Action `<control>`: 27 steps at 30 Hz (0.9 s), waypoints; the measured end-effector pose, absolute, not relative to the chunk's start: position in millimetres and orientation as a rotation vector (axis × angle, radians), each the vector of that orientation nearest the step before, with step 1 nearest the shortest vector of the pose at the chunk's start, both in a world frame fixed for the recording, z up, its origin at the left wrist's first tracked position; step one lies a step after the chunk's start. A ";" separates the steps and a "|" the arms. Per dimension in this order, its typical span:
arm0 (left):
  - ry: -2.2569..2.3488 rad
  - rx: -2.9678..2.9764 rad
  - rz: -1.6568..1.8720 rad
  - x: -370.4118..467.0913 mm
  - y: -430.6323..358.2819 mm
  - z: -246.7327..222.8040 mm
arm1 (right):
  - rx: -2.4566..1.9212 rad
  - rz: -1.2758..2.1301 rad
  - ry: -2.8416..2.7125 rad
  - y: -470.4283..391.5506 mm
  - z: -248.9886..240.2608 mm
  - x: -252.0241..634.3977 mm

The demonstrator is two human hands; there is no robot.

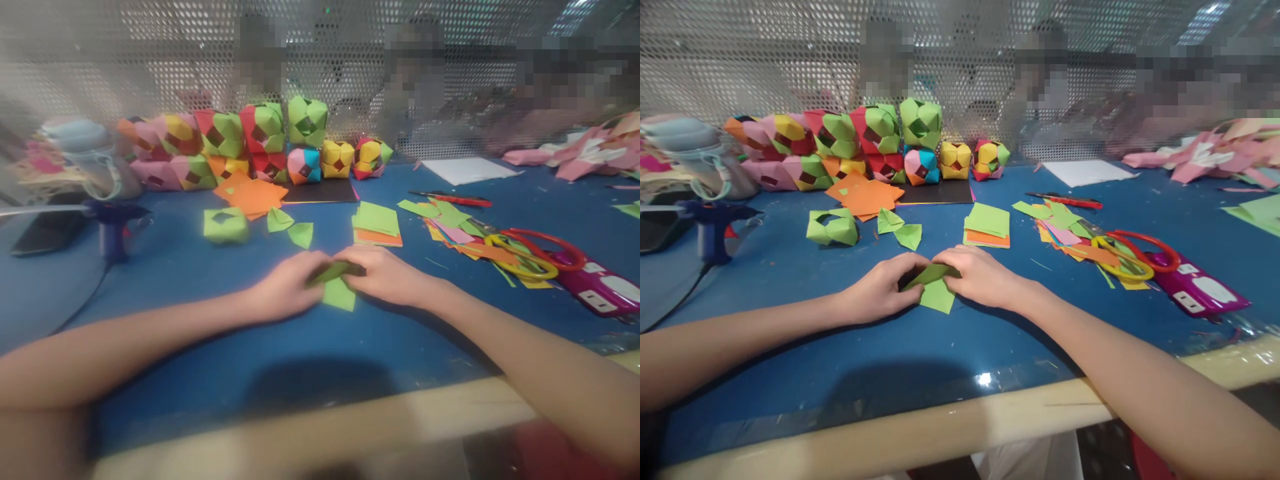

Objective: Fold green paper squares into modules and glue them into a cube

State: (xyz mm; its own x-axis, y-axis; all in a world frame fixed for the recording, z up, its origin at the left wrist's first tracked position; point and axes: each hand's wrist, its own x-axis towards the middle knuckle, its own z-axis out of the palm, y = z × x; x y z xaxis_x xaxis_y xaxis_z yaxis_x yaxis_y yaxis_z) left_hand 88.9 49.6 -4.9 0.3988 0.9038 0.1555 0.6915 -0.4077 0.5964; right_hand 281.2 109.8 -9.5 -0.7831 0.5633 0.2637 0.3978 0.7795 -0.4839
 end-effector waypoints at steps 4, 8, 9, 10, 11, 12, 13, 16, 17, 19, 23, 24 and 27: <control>1.352 2.118 0.695 90.6 52.0 -4.8 | -0.743 0.715 -2.550 114.8 -10.1 282.1; 1.377 2.044 0.733 92.5 54.1 -7.2 | -0.758 0.825 -2.541 119.1 -10.5 283.0; 1.386 2.036 0.736 93.1 54.3 -7.6 | -0.768 0.860 -2.534 119.8 -10.4 283.4; 1.393 2.028 0.739 93.7 54.2 -7.9 | -0.783 0.896 -2.524 120.4 -10.3 283.9; 1.396 2.021 0.736 94.4 53.9 -8.1 | -0.797 0.932 -2.511 120.9 -10.3 284.5; 1.403 2.011 0.736 95.0 53.6 -8.2 | -0.809 0.965 -2.496 121.4 -10.5 285.1; 1.415 1.998 0.736 95.5 53.3 -8.3 | -0.817 0.996 -2.480 121.9 -11.0 285.9; 1.443 2.002 0.731 96.9 52.6 -8.8 | -0.806 1.070 -2.416 123.7 -14.6 287.5; 1.445 2.009 0.740 97.2 52.7 -9.3 | -0.797 1.094 -2.394 124.3 -16.4 287.7; 1.456 2.006 0.803 97.6 52.9 -10.5 | -0.791 1.142 -2.338 124.9 -20.1 287.7; 1.468 1.930 0.880 97.5 53.8 -13.2 | -0.835 1.160 -2.246 124.9 -25.4 287.0; 1.470 1.903 0.907 97.3 54.3 -13.8 | -0.842 1.161 -2.225 124.9 -26.0 286.9; 1.411 1.819 1.035 96.4 56.6 -16.0 | -0.854 1.204 -2.121 126.3 -26.8 286.0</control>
State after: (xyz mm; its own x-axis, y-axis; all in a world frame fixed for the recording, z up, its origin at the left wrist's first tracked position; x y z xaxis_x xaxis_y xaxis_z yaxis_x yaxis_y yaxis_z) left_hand 96.4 56.6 -16.0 0.1276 0.9688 0.2125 0.4936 -0.2479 0.8336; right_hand 286.0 126.3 -26.8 -0.6468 0.7479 0.1494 0.2551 0.3968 -0.8818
